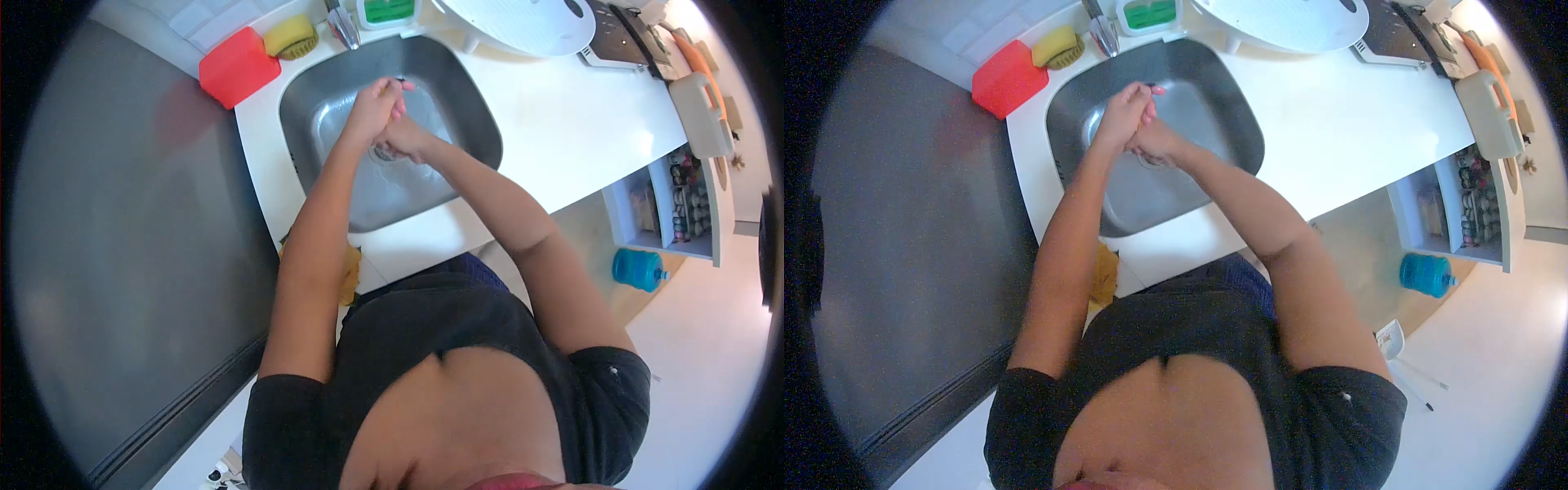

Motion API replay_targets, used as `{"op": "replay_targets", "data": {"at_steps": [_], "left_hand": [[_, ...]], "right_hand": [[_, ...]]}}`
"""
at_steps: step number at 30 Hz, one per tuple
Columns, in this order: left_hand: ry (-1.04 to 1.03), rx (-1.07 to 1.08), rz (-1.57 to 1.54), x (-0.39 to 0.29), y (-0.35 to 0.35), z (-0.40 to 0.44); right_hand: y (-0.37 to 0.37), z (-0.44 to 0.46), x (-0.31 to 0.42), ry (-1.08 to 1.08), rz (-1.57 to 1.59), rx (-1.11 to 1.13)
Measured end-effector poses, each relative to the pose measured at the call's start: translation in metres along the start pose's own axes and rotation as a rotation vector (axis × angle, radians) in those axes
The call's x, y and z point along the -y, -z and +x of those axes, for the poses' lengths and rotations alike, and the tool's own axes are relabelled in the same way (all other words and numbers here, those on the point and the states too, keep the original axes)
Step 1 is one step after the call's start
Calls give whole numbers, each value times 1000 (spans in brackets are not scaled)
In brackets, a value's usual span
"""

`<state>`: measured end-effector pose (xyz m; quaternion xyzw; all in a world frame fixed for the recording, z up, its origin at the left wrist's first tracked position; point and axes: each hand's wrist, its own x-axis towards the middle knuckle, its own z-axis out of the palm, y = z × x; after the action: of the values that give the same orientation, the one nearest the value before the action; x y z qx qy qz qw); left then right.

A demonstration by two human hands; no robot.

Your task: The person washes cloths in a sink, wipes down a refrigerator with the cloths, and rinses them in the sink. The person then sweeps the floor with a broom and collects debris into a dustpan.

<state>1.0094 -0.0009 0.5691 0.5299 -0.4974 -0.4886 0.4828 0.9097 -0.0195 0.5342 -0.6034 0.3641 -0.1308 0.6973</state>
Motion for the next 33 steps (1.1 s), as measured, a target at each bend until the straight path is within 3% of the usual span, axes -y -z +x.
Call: {"op": "replay_targets", "data": {"at_steps": [1,3,4,6,10,12,19,23,26,28,29,30,31,32,33], "left_hand": [[-22,-58,-15,2,1,3],[-27,-124,-17,2,4,10],[-46,-190,-16,-1,5,11],[-100,-249,55,-7,5,10],[-210,-349,123,-23,8,9],[-193,-366,215,-27,10,7],[-246,-464,451,-35,9,-1],[-245,-485,540,-41,9,-9],[-441,-543,568,-34,11,-11],[-65,-222,340,-44,15,-20],[-69,-220,342,-39,22,-19],[-234,-186,463,-21,35,-14],[-399,-152,582,-16,44,-17],[-401,-150,587,-11,52,-21],[-278,-145,668,-14,59,-32]], "right_hand": [[-3,6,-5,-11,7,3],[-6,21,-11,355,-327,-193],[-8,23,-8,348,-327,-188],[-11,24,0,577,-464,-339],[-13,16,18,375,-600,-317],[-13,14,19,515,-695,-322],[-19,11,21,548,-735,-339],[-22,5,29,406,-790,-335],[-31,-2,27,384,-780,-360],[-34,-15,31,410,-720,-403],[-32,-22,34,203,-498,-236],[-31,-31,38,-2,-269,-70],[-30,-43,42,0,-266,-71],[-28,-56,49,-89,-334,-45],[-27,-63,53,-175,-403,-18]]}}
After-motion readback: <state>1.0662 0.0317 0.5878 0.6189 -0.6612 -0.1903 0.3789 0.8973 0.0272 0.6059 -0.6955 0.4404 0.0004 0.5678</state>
